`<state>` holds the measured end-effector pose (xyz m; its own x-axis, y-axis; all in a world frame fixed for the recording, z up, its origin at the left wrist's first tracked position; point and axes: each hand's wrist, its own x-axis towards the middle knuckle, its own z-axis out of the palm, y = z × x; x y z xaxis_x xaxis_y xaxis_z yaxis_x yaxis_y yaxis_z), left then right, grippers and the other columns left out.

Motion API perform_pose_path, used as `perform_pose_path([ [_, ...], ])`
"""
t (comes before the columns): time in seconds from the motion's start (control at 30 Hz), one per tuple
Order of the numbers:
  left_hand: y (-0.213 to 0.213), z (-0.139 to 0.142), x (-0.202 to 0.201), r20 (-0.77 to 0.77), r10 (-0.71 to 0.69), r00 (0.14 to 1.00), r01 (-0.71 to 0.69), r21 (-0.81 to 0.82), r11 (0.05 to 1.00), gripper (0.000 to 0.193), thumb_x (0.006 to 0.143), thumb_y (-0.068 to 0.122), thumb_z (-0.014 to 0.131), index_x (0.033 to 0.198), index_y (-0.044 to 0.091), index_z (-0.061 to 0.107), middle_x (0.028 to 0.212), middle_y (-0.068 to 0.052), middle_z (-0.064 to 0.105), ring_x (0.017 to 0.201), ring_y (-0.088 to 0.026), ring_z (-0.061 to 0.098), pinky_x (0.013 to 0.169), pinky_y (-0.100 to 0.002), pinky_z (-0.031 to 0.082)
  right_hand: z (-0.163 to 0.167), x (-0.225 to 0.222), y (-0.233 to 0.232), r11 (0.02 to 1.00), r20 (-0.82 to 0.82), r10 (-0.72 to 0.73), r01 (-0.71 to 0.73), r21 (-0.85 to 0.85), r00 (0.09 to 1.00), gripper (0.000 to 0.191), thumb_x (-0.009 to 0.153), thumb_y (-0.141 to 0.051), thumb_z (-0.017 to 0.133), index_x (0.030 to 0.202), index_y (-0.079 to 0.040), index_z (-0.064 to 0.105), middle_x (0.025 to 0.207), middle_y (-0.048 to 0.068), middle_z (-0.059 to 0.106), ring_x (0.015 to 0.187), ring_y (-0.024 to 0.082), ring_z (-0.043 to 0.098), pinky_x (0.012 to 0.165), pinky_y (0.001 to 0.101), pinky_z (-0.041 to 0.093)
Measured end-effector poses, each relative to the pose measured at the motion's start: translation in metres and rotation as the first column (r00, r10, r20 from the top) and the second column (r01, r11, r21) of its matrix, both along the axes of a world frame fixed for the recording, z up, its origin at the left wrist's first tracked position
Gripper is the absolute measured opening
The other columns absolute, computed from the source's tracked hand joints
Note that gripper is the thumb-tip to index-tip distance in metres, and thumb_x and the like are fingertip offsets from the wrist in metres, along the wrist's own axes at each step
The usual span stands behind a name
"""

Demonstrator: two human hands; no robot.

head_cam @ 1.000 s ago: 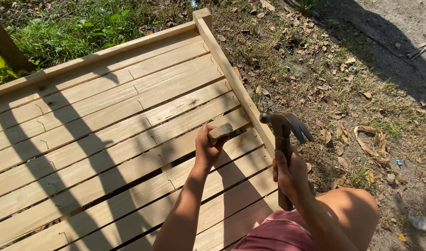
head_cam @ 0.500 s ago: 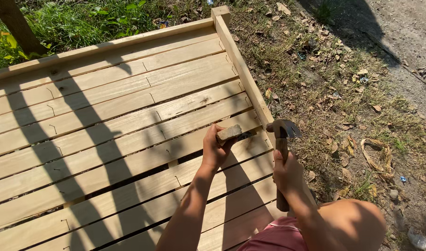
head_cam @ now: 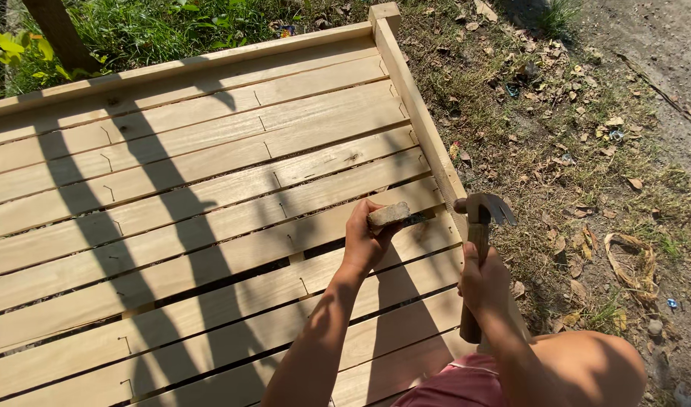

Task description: The person sits on the ground next to a slatted wooden frame and hammers nails into the slats using a claw hammer. They hold a small wood block against the boards and strike it with the hammer, repositioning the block and nails along the frame as they work.

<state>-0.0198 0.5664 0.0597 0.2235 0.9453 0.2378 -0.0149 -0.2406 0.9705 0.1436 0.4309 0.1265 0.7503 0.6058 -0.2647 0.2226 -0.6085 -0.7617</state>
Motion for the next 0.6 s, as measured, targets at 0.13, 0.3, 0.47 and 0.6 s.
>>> perform_pose_path([
  [0.13,-0.001,-0.005,-0.002,-0.002,-0.003,1.0,0.003,0.0,1.0,0.036,0.079,0.012,0.09,0.095,0.005,0.059,0.09,-0.009,0.067,0.077,-0.021,0.064,0.072,-0.03,0.054,0.008,0.007,-0.013,0.938,0.199,0.06,-0.124,0.324,0.978,0.039,0.106,-0.037,0.054,0.097,0.002,0.051,0.063,0.007,0.057,0.049,0.017,0.058,0.045,0.0336,0.046],
  [0.3,-0.002,-0.004,-0.001,0.007,-0.019,1.0,0.019,-0.005,1.0,0.037,0.079,0.012,0.089,0.096,0.005,0.058,0.09,-0.008,0.067,0.079,-0.02,0.066,0.073,-0.03,0.054,-0.016,-0.007,-0.014,0.93,0.614,0.365,-0.248,-0.27,0.7,0.036,0.11,-0.038,0.055,0.095,-0.008,0.068,0.057,0.01,0.062,0.05,0.03,0.063,0.046,0.0379,0.047],
  [0.47,0.002,-0.003,-0.003,0.015,-0.025,1.0,0.025,-0.006,1.0,0.036,0.079,0.011,0.089,0.096,0.005,0.057,0.094,-0.009,0.067,0.082,-0.019,0.067,0.075,-0.031,0.056,-0.018,-0.002,-0.004,0.991,-0.083,0.001,-0.013,-0.135,0.997,0.049,0.103,-0.043,0.053,0.091,0.004,0.06,0.061,0.013,0.059,0.046,0.022,0.061,0.046,0.0391,0.051],
  [0.6,0.002,-0.004,-0.002,0.01,-0.03,1.0,0.03,-0.018,0.999,0.038,0.079,0.01,0.09,0.097,0.005,0.057,0.094,-0.009,0.068,0.081,-0.019,0.067,0.075,-0.031,0.055,-0.001,0.004,-0.011,0.975,-0.042,0.008,0.001,0.222,0.999,0.047,0.105,-0.041,0.057,0.103,0.005,0.054,0.065,0.012,0.055,0.048,0.022,0.053,0.045,0.0425,0.044],
])
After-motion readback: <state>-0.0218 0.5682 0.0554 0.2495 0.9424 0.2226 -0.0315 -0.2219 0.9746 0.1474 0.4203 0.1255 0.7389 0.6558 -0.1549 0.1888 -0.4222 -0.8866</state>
